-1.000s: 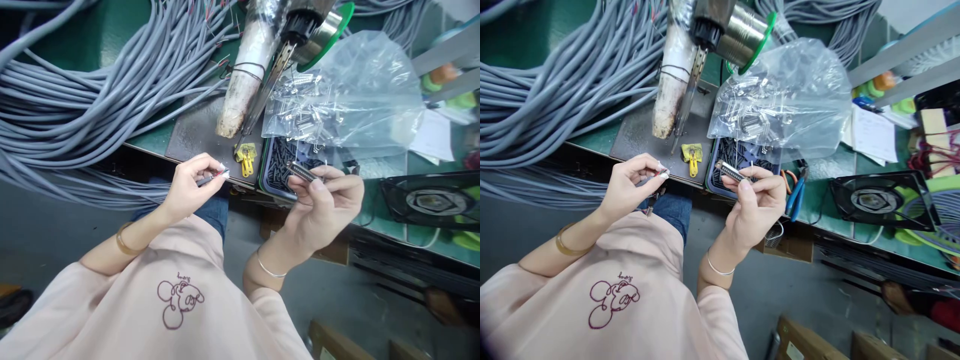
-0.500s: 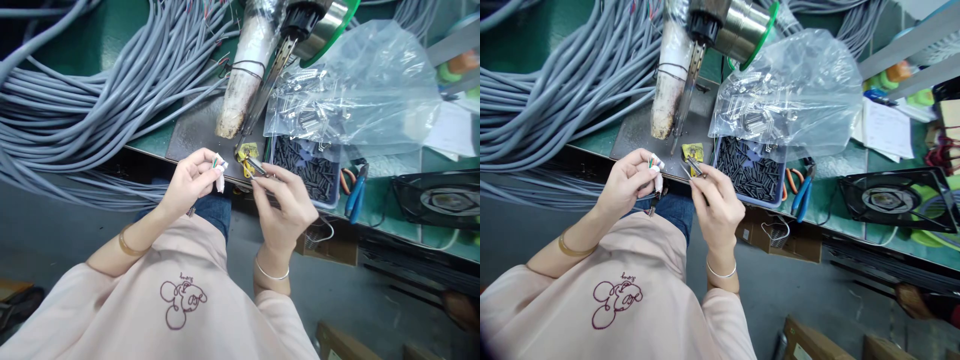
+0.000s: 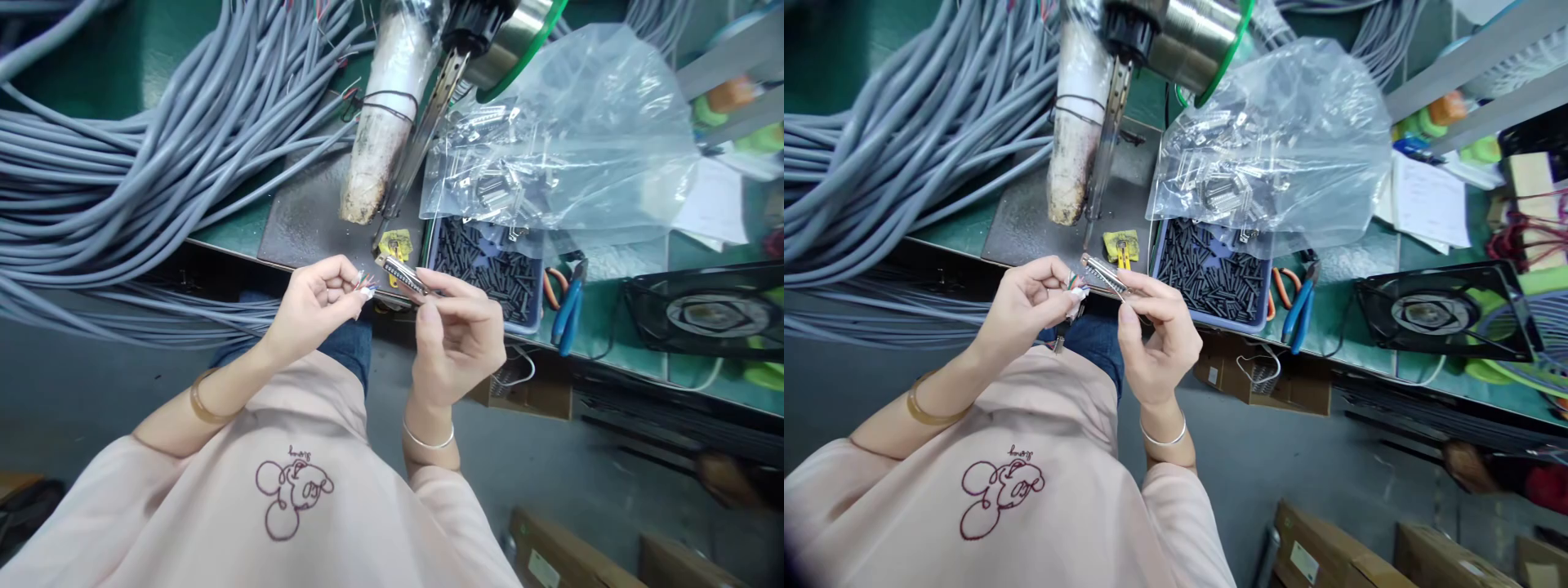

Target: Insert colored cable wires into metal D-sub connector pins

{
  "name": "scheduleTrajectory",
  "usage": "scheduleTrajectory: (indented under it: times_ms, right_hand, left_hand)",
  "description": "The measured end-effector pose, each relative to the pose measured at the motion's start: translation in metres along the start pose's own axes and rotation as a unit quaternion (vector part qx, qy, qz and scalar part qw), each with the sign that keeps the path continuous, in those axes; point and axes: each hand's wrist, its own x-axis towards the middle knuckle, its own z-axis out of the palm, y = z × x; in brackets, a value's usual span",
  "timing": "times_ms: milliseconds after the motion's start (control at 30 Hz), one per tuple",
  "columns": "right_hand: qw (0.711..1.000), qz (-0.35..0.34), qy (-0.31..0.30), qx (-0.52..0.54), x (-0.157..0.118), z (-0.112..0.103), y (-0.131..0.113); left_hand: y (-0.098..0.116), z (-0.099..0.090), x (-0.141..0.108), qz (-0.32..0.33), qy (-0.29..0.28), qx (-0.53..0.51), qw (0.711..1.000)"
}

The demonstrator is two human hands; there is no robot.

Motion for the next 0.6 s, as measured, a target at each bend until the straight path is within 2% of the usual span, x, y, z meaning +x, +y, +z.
scheduleTrajectory:
  times_ms: [233, 367, 467, 600]
  right_hand:
    - [0.999, 0.038, -0.013, 0.028, -0.0047, 0.0052, 0.0009]
    - [0.997, 0.045, -0.018, 0.059, -0.008, 0.0043, 0.0021]
    - [0.998, 0.037, -0.026, 0.041, -0.0102, 0.0043, 0.0023]
    - [1.0, 0.006, 0.017, -0.014, -0.0106, 0.0051, 0.0056]
  left_hand:
    - [-0.0034, 0.0006, -0.0016, -0.005, -0.019, 0.003, 1.0]
    - [-0.003, 0.0001, -0.0007, 0.014, -0.006, -0.004, 1.0]
    - [-0.0032, -0.0006, -0.0006, 0.021, 0.015, 0.001, 1.0]
    - [-0.0025, -0.0009, -0.0009, 0.024, 0.025, 0.03, 0.999]
